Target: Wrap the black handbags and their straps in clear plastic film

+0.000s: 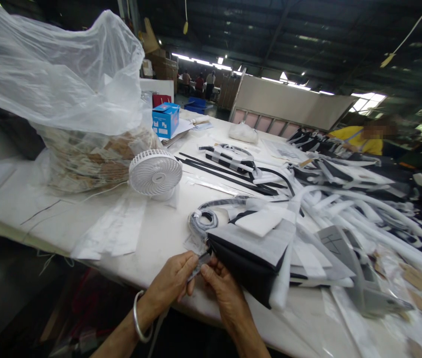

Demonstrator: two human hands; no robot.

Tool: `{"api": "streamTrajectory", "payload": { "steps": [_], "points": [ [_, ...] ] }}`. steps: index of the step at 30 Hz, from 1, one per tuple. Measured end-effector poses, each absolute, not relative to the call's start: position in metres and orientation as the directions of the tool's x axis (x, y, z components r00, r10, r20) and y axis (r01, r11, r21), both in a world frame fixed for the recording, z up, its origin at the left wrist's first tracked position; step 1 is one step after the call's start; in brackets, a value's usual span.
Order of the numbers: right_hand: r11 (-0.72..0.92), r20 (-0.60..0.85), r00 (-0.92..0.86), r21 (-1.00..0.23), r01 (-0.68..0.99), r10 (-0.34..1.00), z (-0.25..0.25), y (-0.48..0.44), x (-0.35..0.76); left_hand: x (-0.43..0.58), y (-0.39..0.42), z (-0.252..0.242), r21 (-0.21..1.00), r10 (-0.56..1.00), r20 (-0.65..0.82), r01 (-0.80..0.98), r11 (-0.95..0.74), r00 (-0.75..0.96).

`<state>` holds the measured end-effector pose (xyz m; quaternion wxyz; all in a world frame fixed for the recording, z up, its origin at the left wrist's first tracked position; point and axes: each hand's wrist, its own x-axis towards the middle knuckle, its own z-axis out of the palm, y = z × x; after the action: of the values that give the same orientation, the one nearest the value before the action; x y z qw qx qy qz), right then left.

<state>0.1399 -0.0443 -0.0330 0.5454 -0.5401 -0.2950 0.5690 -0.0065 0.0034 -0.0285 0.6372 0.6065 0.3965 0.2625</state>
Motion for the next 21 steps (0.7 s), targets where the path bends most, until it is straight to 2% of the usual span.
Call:
{"api": "streamTrajectory", "payload": {
  "steps": [4, 8, 10, 12, 14, 17, 21],
  "points": [
    [-0.228, -0.277, 0.186, -0.942, -0.248, 0.943, -0.032, -0.045, 0.143, -0.004, 0.003, -0.037, 0.973, 0.807, -0.228, 0.104, 0.204, 0.545],
    [-0.212, -0.281, 0.335, -0.95, -0.227, 0.899, -0.044, -0.029, 0.134, 0.002, -0.002, -0.04, 0.941, 0.771, -0.296, 0.035, 0.336, 0.564],
    [-0.203, -0.27, 0.411, -0.958, -0.201, 0.871, -0.052, -0.021, 0.129, 0.005, -0.006, -0.038, 0.937, 0.778, -0.311, 0.038, 0.348, 0.546],
    [-0.242, -0.298, 0.421, -0.953, -0.182, 0.857, -0.056, -0.019, 0.127, 0.007, -0.011, -0.035, 0.953, 0.82, -0.289, 0.07, 0.294, 0.493],
    [-0.283, -0.34, 0.356, -0.937, -0.203, 0.871, -0.054, -0.025, 0.128, 0.008, -0.015, -0.033, 0.973, 0.882, -0.228, 0.12, 0.195, 0.413],
    [-0.249, -0.341, 0.202, -0.893, -0.375, 0.918, -0.04, -0.041, 0.129, 0.007, -0.019, -0.031, 0.976, 0.938, -0.113, 0.211, 0.044, 0.328],
    [-0.217, -0.302, 0.057, -0.79, -0.573, 0.952, -0.019, -0.051, 0.123, 0.007, -0.02, -0.032, 0.949, 0.949, 0.0, 0.298, -0.1, 0.316]
  ]
}}
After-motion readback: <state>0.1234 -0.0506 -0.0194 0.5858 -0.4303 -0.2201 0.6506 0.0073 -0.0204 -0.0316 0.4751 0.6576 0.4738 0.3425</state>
